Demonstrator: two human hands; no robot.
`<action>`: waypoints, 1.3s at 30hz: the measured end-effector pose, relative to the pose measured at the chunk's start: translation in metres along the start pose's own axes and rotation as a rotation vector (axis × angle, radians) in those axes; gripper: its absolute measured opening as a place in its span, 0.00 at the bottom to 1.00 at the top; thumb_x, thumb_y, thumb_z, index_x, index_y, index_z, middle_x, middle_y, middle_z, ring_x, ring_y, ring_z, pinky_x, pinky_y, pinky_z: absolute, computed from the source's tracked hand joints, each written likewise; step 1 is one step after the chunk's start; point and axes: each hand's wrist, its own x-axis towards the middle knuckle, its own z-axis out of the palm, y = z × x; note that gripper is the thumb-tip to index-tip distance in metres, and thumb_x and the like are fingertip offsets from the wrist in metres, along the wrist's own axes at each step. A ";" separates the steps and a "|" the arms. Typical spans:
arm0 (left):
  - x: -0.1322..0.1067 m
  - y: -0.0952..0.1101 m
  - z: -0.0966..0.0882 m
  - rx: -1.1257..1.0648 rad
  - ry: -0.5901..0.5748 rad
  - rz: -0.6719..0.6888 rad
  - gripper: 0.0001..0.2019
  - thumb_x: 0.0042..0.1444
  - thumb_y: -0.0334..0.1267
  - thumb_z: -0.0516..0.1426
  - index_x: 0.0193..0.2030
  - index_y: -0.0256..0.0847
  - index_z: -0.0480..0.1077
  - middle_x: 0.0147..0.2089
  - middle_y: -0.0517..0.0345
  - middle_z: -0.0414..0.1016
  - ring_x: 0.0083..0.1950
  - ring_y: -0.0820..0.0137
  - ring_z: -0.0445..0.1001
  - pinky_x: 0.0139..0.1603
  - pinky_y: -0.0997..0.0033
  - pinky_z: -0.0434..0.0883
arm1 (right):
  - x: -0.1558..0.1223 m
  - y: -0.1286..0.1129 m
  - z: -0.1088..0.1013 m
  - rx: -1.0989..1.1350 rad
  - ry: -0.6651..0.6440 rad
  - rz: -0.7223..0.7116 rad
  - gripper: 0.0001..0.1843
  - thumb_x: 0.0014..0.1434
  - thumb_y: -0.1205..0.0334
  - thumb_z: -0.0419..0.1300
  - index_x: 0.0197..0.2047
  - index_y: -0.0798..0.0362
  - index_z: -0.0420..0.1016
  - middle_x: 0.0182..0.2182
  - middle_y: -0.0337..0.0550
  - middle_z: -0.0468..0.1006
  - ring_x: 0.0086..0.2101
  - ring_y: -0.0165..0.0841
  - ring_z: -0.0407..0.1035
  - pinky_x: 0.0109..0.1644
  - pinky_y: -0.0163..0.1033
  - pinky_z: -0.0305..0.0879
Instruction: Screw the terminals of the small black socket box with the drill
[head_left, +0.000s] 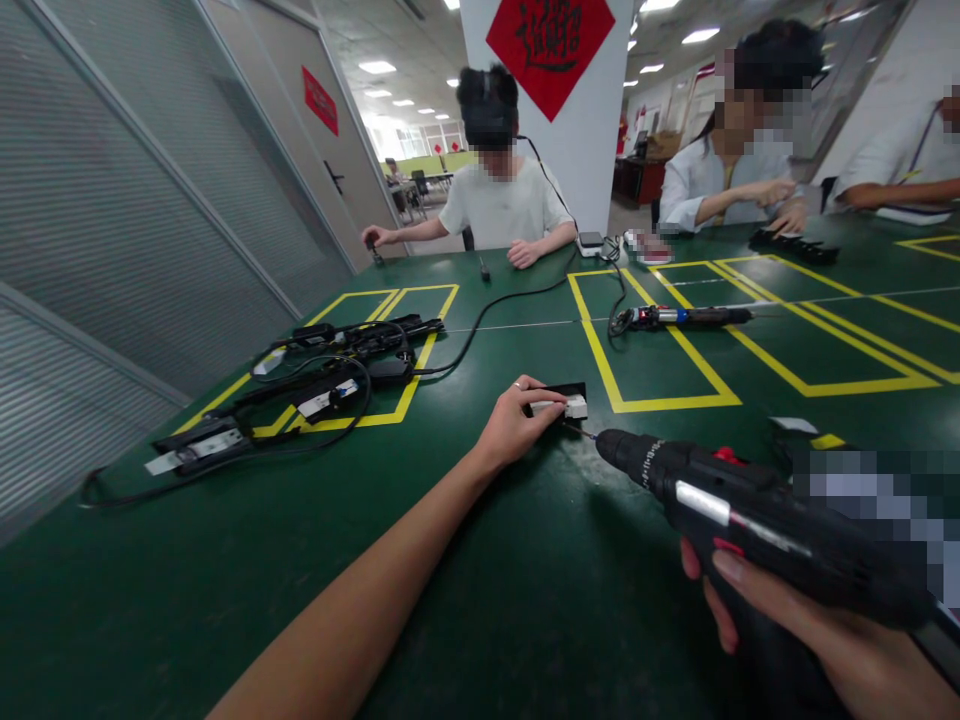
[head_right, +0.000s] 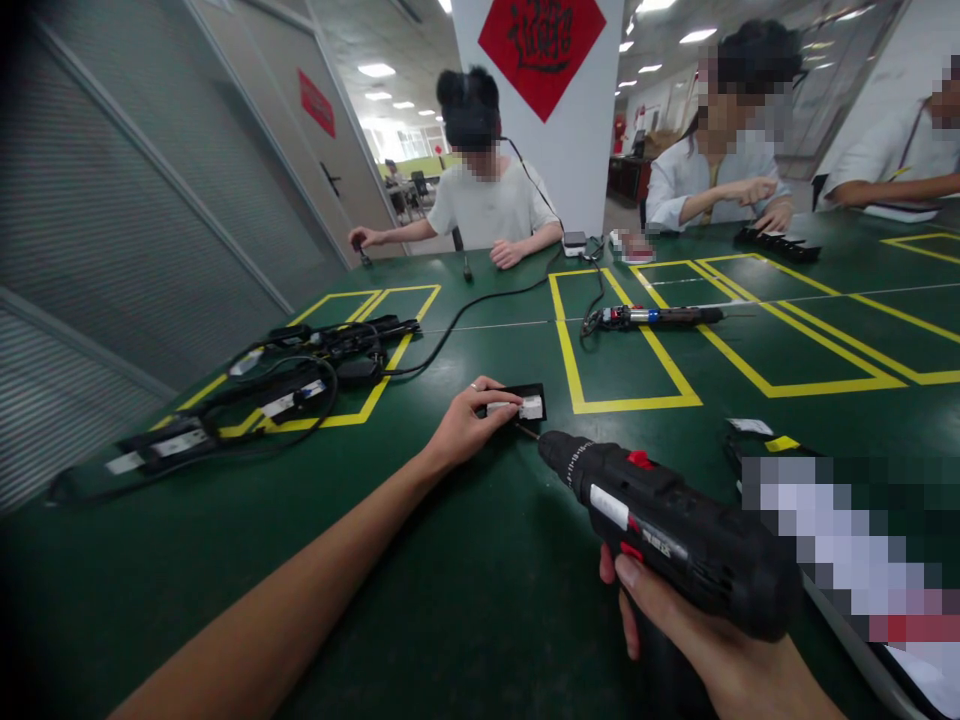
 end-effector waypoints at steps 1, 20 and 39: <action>0.000 0.000 0.000 -0.002 0.000 0.000 0.12 0.58 0.42 0.56 0.43 0.43 0.77 0.42 0.53 0.70 0.45 0.66 0.70 0.49 0.65 0.68 | 0.000 -0.001 0.000 -0.002 -0.003 -0.014 0.18 0.56 0.41 0.54 0.36 0.42 0.79 0.24 0.39 0.79 0.29 0.39 0.75 0.37 0.38 0.73; 0.000 -0.004 0.002 -0.026 0.007 -0.002 0.12 0.57 0.44 0.56 0.43 0.43 0.77 0.42 0.54 0.70 0.44 0.67 0.71 0.48 0.65 0.68 | -0.001 0.001 0.001 0.008 0.018 -0.007 0.18 0.56 0.42 0.54 0.34 0.42 0.79 0.24 0.39 0.79 0.28 0.38 0.75 0.37 0.36 0.73; 0.001 -0.001 -0.001 -0.023 -0.006 -0.024 0.12 0.57 0.43 0.56 0.43 0.43 0.77 0.43 0.53 0.70 0.45 0.66 0.71 0.48 0.65 0.68 | -0.002 -0.003 0.002 0.022 0.015 -0.002 0.17 0.56 0.42 0.54 0.35 0.42 0.78 0.22 0.37 0.77 0.28 0.38 0.74 0.39 0.38 0.70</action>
